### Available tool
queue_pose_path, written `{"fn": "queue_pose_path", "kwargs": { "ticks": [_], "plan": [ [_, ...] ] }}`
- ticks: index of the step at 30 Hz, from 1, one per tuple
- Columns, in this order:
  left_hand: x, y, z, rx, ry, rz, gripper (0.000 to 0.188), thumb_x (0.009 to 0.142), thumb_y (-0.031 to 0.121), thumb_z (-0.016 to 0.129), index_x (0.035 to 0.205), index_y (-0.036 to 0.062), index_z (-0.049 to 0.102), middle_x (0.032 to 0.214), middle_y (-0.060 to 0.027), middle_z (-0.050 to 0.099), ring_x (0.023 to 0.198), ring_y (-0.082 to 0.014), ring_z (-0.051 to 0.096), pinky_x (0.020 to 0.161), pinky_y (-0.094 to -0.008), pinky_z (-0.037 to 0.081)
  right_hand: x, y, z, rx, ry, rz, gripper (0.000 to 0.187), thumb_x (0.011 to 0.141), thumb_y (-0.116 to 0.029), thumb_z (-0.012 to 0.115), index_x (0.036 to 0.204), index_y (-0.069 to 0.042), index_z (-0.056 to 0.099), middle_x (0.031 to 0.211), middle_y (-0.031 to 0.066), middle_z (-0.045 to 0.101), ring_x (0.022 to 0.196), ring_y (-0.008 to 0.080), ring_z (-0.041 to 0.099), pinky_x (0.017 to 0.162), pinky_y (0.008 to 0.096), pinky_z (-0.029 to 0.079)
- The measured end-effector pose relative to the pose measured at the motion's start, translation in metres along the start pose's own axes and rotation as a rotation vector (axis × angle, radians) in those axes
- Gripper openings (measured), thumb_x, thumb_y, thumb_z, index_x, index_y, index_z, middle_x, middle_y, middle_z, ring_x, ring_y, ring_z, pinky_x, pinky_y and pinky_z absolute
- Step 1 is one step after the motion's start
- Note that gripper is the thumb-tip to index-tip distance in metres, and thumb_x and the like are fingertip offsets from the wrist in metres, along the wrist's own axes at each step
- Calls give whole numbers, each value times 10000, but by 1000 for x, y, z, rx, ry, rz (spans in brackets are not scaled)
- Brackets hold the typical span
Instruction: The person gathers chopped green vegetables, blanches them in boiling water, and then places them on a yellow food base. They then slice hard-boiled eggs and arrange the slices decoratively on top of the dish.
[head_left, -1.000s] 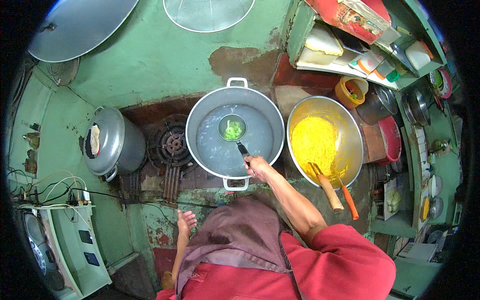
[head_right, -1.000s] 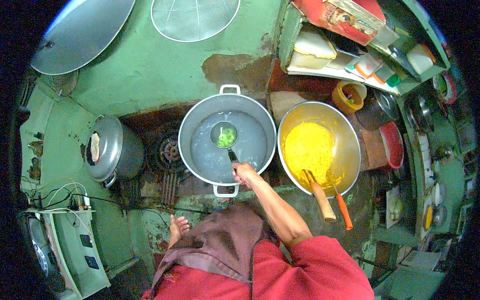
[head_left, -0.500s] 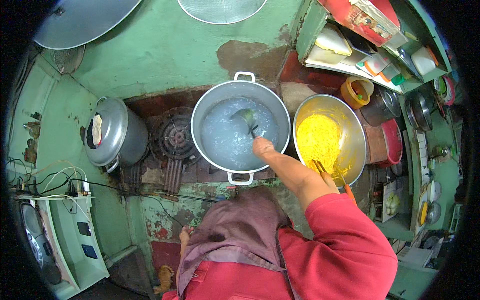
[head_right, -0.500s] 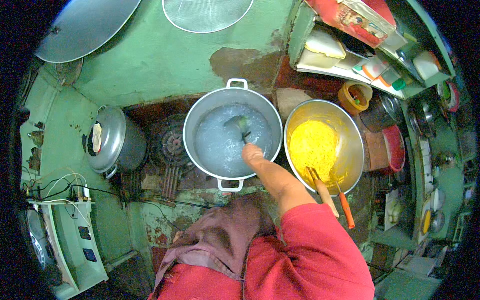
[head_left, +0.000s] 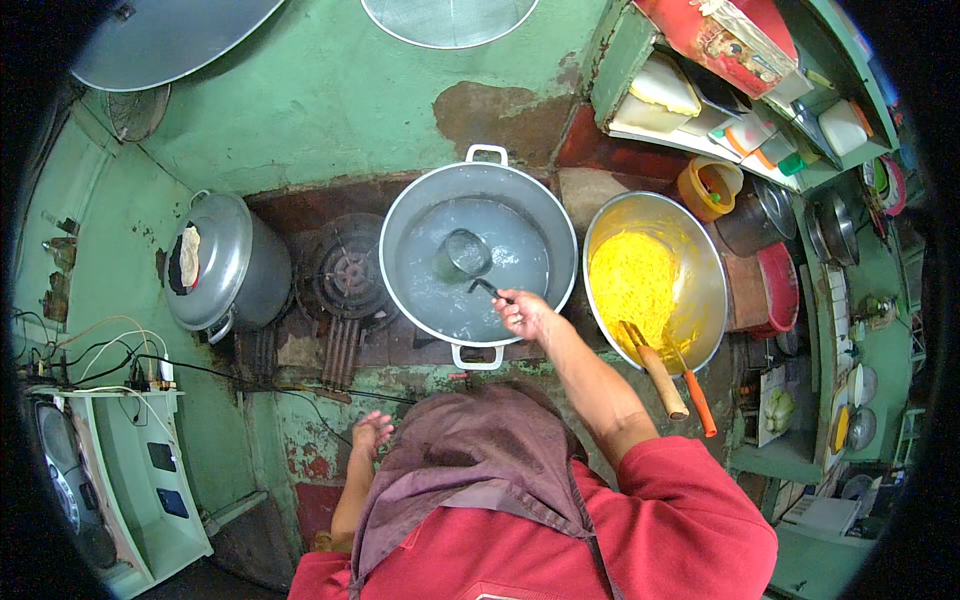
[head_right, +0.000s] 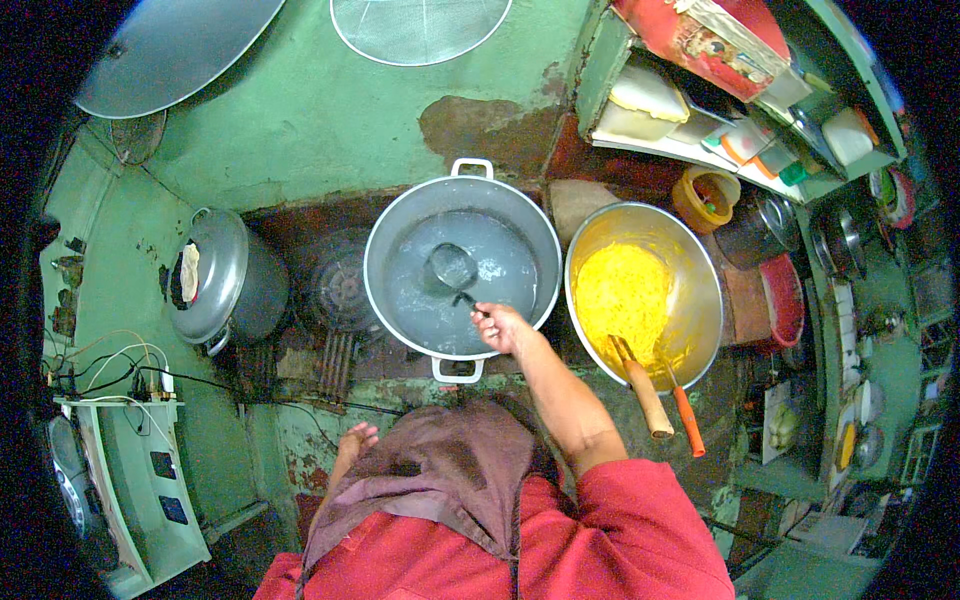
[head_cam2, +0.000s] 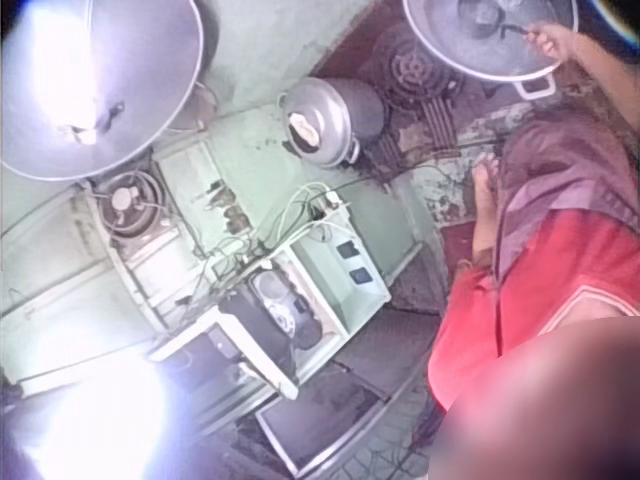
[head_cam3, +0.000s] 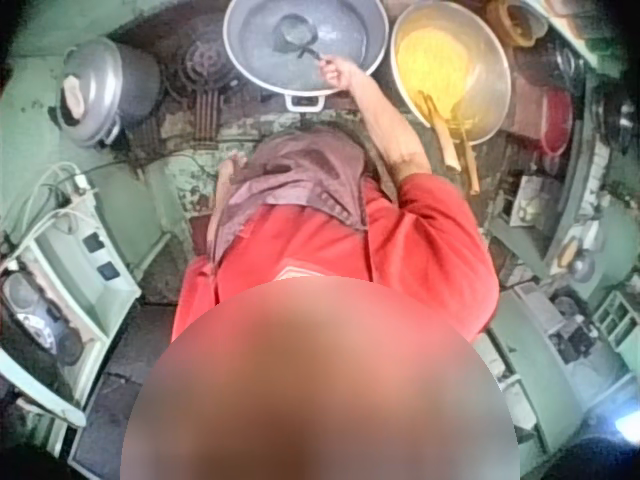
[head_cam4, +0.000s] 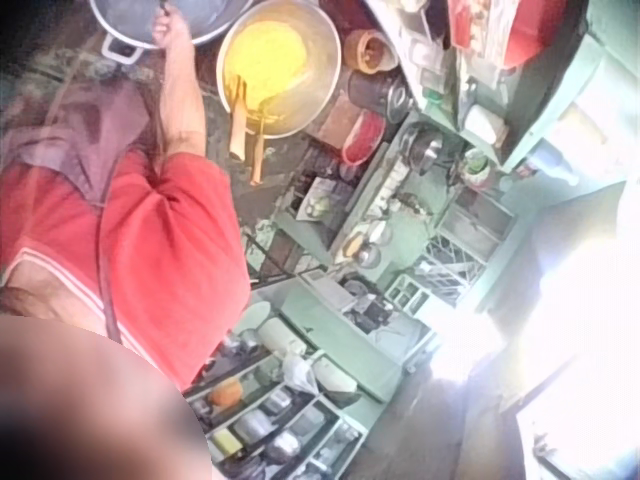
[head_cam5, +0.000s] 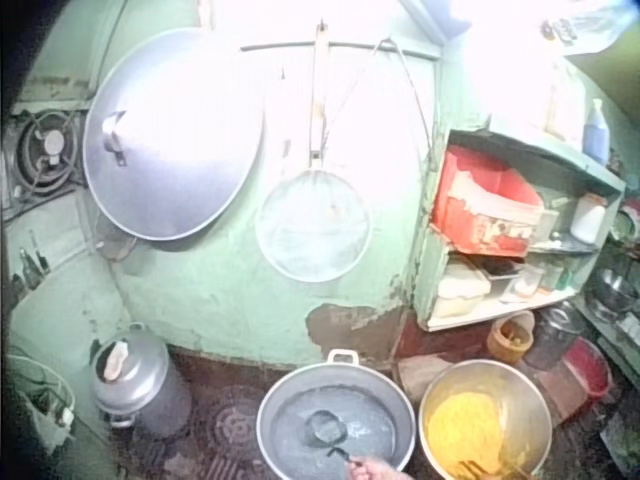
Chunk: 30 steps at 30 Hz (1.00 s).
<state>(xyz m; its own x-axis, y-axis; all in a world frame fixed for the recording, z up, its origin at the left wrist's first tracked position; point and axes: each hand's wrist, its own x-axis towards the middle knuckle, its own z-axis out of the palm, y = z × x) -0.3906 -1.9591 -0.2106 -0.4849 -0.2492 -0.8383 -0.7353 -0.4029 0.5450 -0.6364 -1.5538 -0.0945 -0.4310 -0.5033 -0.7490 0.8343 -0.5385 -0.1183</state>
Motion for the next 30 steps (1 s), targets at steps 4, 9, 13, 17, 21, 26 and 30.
{"fn": "queue_pose_path", "kwargs": {
  "ticks": [4,9,13,17,21,26,30],
  "plan": [
    [-17,45,7,226,8,88,326,957,356,527,888,63,654,511,12,453,370,-111,392,322,-275,282,-12,-46,-9,-675,353,-150,199,966,-228,484,888,-74,582,740,30,626,478,110,521,373,269,362],
    [-10,11,-7,118,66,80,441,927,490,542,721,102,574,439,17,342,327,-123,311,318,-316,245,0,-37,13,-2135,815,-285,261,899,-153,499,986,-5,696,1030,190,683,865,314,682,755,424,537],
    [21,-63,-33,938,159,1297,534,917,587,479,683,109,521,455,16,361,345,-136,331,340,-320,238,22,-5,27,-2285,687,-329,256,881,-162,512,947,-8,706,1010,189,694,917,303,687,778,418,549],
    [18,-118,-60,738,85,598,542,920,593,466,685,108,520,459,13,370,345,-138,335,342,-318,240,15,6,28,-1431,541,-73,305,948,-275,509,792,-45,635,749,79,666,542,181,601,520,322,493],
    [-4,-102,-57,627,116,407,549,922,599,453,686,108,519,463,11,379,346,-141,339,343,-316,241,-15,26,35,-390,160,-78,238,1004,-245,444,822,-99,490,609,-43,489,427,32,355,367,192,261],
    [-23,-31,-24,283,204,175,556,925,603,443,689,106,520,464,8,380,344,-144,336,349,-310,243,-41,44,45,-488,434,-121,264,1004,-272,435,832,-82,498,642,-6,501,432,65,376,348,210,258],
    [-29,19,-9,-90,145,56,528,937,583,443,743,101,537,505,2,390,364,-148,324,365,-291,248,-43,33,39,-560,289,-275,243,985,-266,454,864,-65,516,614,-4,495,408,86,396,333,244,263]
  ]
}}
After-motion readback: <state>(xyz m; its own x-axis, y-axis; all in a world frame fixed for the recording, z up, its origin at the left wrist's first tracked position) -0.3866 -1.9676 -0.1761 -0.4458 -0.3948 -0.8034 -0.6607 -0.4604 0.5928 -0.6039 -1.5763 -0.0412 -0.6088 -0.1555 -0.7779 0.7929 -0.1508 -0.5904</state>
